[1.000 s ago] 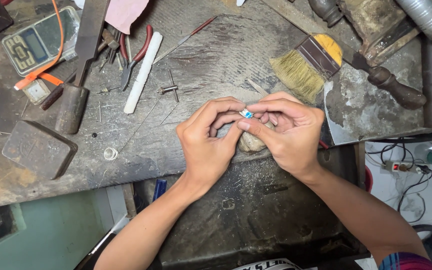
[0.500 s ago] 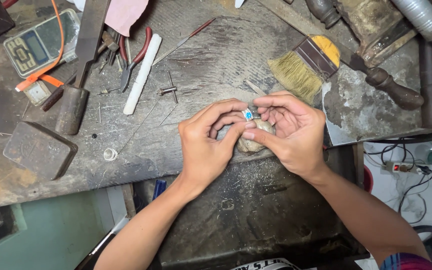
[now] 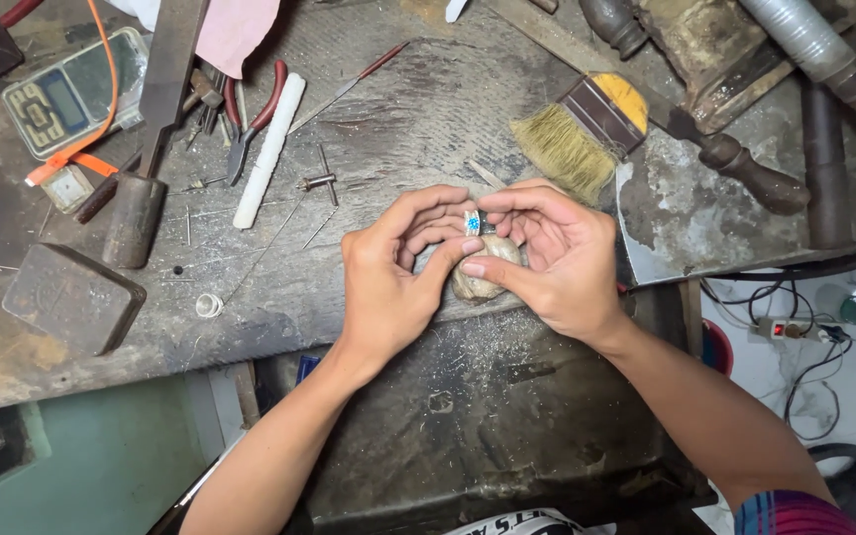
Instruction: Filing and refining a small jewelry piece at a workbench using hand tools and a rotary tool.
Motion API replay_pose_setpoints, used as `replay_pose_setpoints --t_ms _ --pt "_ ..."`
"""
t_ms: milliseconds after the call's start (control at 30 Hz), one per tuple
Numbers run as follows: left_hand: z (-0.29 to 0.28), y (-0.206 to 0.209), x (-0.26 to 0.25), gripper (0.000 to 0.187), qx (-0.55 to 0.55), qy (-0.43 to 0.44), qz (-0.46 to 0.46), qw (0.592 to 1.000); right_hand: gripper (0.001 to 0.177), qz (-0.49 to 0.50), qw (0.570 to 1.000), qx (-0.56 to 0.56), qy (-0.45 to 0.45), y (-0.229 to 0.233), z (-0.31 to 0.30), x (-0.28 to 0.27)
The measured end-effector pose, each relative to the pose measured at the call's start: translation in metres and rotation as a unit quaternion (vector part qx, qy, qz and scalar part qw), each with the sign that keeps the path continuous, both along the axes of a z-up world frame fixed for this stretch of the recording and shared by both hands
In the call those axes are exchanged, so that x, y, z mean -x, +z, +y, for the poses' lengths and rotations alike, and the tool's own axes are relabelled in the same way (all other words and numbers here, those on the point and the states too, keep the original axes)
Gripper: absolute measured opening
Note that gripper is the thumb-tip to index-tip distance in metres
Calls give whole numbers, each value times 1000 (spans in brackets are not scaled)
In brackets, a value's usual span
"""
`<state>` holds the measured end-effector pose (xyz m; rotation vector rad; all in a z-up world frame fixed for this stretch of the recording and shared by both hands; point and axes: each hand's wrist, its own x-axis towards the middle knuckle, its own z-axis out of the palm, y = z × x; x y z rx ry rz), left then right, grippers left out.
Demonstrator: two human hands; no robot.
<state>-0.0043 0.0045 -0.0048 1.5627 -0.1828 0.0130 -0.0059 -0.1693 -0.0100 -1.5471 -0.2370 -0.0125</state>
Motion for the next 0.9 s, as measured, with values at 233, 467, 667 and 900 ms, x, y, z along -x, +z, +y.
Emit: replay_pose_setpoints --t_ms 233,467,667,900 --pt "1 4 -2 34 -10 -7 -1 1000 54 1 1000 -19 4 -4 -1 -1" --pt "-1 4 0 38 3 -9 -1 1000 49 -15 1000 -9 16 0 -1 1" --pt "0 6 0 40 -4 -20 1 1000 45 -17 1000 -4 9 -1 -2 1" --pt "1 5 -1 39 8 -28 -1 1000 44 -34 999 -4 11 -2 0 0"
